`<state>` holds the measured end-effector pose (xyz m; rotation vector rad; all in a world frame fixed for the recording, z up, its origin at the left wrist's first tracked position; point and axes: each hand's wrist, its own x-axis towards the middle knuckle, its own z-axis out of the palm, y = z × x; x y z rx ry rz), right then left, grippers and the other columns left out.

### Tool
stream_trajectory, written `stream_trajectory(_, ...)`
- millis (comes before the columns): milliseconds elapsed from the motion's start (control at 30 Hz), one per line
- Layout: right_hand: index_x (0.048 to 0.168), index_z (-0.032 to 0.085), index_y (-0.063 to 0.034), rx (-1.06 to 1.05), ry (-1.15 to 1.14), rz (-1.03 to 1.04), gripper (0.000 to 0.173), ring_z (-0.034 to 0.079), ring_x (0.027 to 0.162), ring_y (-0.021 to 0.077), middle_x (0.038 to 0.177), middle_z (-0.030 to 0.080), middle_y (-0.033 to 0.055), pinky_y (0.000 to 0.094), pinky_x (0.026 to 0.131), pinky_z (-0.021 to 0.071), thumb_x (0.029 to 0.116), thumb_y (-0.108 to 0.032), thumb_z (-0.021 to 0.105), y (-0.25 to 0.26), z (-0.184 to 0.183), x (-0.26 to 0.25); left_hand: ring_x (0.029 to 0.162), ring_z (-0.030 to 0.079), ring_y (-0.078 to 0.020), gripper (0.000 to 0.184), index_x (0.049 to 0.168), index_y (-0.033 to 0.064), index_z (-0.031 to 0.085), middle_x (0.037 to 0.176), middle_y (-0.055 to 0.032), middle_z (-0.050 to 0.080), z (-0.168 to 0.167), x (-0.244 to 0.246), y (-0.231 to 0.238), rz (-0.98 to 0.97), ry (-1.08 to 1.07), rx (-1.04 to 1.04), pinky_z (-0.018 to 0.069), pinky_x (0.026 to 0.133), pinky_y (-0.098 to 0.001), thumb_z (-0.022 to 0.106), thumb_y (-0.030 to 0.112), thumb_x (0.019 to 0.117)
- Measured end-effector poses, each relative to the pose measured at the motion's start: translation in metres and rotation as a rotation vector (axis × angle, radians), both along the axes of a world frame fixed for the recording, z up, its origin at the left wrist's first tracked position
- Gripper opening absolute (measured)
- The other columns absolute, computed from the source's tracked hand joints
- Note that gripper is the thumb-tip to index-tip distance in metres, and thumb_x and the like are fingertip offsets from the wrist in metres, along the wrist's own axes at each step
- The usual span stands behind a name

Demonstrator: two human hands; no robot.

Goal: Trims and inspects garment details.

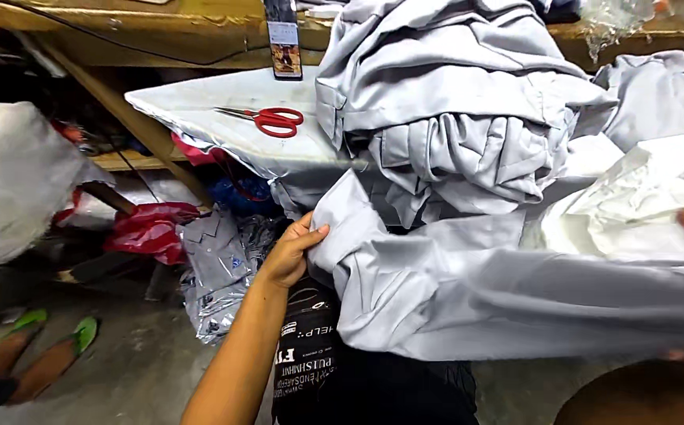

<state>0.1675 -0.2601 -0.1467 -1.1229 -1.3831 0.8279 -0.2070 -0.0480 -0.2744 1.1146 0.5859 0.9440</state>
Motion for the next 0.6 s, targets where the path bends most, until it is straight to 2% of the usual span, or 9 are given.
stream_trajectory(33, 0.145, 0.057, -0.0219, 0.022, -0.083, 0.170, 0.043, 0.070, 0.080, 0.0005, 0.116, 0.073, -0.0081, 0.0175, 0.065, 0.0600, 0.1018, -0.020, 0.059, 0.015, -0.014, 0.005, 0.080, 0.071, -0.0026, 0.030, 0.118, 0.0190, 0.069, 0.097, 0.0042, 0.075, 0.008, -0.006, 0.002, -0.076, -0.039, 0.026, 0.0606, 0.072, -0.0219, 0.046, 0.009, 0.1021)
stream_trajectory(100, 0.149, 0.053, -0.0235, 0.087, -0.410, 0.290, 0.044, 0.060, 0.069, -0.0064, 0.098, 0.071, -0.0094, 0.0132, 0.060, 0.0528, 0.1061, -0.032, 0.055, 0.051, -0.033, -0.007, 0.078, 0.071, -0.0024, 0.026, 0.116, 0.0202, 0.073, 0.096, 0.0036, 0.076, 0.025, -0.012, 0.008, -0.204, -0.101, 0.102, 0.0607, 0.069, -0.0215, 0.053, 0.012, 0.1002)
stream_trajectory(167, 0.138, 0.063, -0.0118, 0.129, -0.757, 0.350, 0.044, 0.052, 0.054, 0.0039, 0.071, 0.063, -0.0019, 0.0262, 0.053, 0.0483, 0.1025, -0.038, 0.058, 0.076, -0.046, -0.021, 0.078, 0.071, -0.0011, 0.024, 0.113, 0.0213, 0.075, 0.095, 0.0050, 0.076, 0.047, -0.017, 0.015, -0.258, -0.148, 0.191, 0.0607, 0.069, -0.0207, 0.056, 0.015, 0.1001)
stream_trajectory(233, 0.132, 0.069, -0.0143, 0.052, -0.986, 0.418, 0.043, 0.054, 0.052, 0.0187, 0.063, 0.060, 0.0035, 0.0427, 0.052, 0.0476, 0.0970, -0.039, 0.062, 0.088, -0.055, -0.031, 0.083, 0.070, 0.0033, 0.025, 0.112, 0.0230, 0.076, 0.097, 0.0096, 0.077, 0.073, -0.032, 0.021, -0.193, -0.183, 0.364, 0.0589, 0.074, -0.0168, 0.057, 0.016, 0.0984)
stream_trajectory(333, 0.115, 0.077, -0.0099, -0.364, -1.218, 0.422, 0.024, 0.069, 0.084, 0.0495, 0.087, 0.073, 0.0233, 0.0724, 0.074, 0.0485, 0.1001, -0.025, 0.066, 0.096, -0.072, -0.041, 0.092, 0.066, 0.0108, 0.026, 0.102, 0.0309, 0.078, 0.099, 0.0201, 0.074, 0.090, -0.090, 0.040, 0.099, -0.163, 0.836, 0.0520, 0.084, -0.0108, 0.054, 0.021, 0.0985)
stream_trajectory(400, 0.108, 0.077, -0.0069, -0.450, -1.282, 0.403, 0.023, 0.068, 0.093, 0.0509, 0.093, 0.072, 0.0246, 0.0732, 0.079, 0.0473, 0.1025, -0.023, 0.061, 0.102, -0.084, -0.036, 0.072, 0.064, 0.0042, 0.018, 0.080, 0.0300, 0.073, 0.074, 0.0156, 0.068, 0.094, -0.134, 0.060, 0.169, -0.211, 0.828, 0.0530, 0.068, -0.0149, 0.061, 0.027, 0.0931)
stream_trajectory(467, 0.100, 0.076, -0.0040, -0.191, -1.120, 0.320, 0.023, 0.070, 0.083, 0.0437, 0.088, 0.072, 0.0211, 0.0676, 0.072, 0.0518, 0.1010, -0.020, 0.059, 0.112, -0.091, -0.032, 0.072, 0.065, -0.0031, 0.013, 0.083, 0.0256, 0.073, 0.073, 0.0117, 0.066, 0.106, -0.145, 0.069, -0.148, -0.262, 0.767, 0.0553, 0.069, -0.0235, 0.067, 0.032, 0.0924)
stream_trajectory(567, 0.114, 0.073, -0.0052, 0.047, -0.527, 0.280, 0.037, 0.052, 0.069, -0.0013, 0.104, 0.072, 0.0012, 0.0208, 0.062, 0.0453, 0.0951, -0.036, 0.067, 0.138, -0.103, -0.072, 0.086, 0.066, 0.0059, 0.016, 0.098, 0.0245, 0.075, 0.092, 0.0162, 0.073, 0.137, -0.101, 0.059, -0.366, -0.196, 0.812, 0.0547, 0.075, -0.0153, 0.060, 0.027, 0.0971)
stream_trajectory(600, 0.122, 0.070, -0.0041, 0.054, -0.355, 0.308, 0.050, 0.050, 0.071, -0.0075, 0.114, 0.072, 0.0000, 0.0151, 0.062, 0.0419, 0.0881, -0.040, 0.076, 0.146, -0.108, -0.093, 0.089, 0.067, 0.0069, 0.018, 0.103, 0.0227, 0.075, 0.096, 0.0160, 0.073, 0.144, -0.088, 0.057, -0.410, -0.201, 0.812, 0.0546, 0.077, -0.0135, 0.058, 0.024, 0.0981)
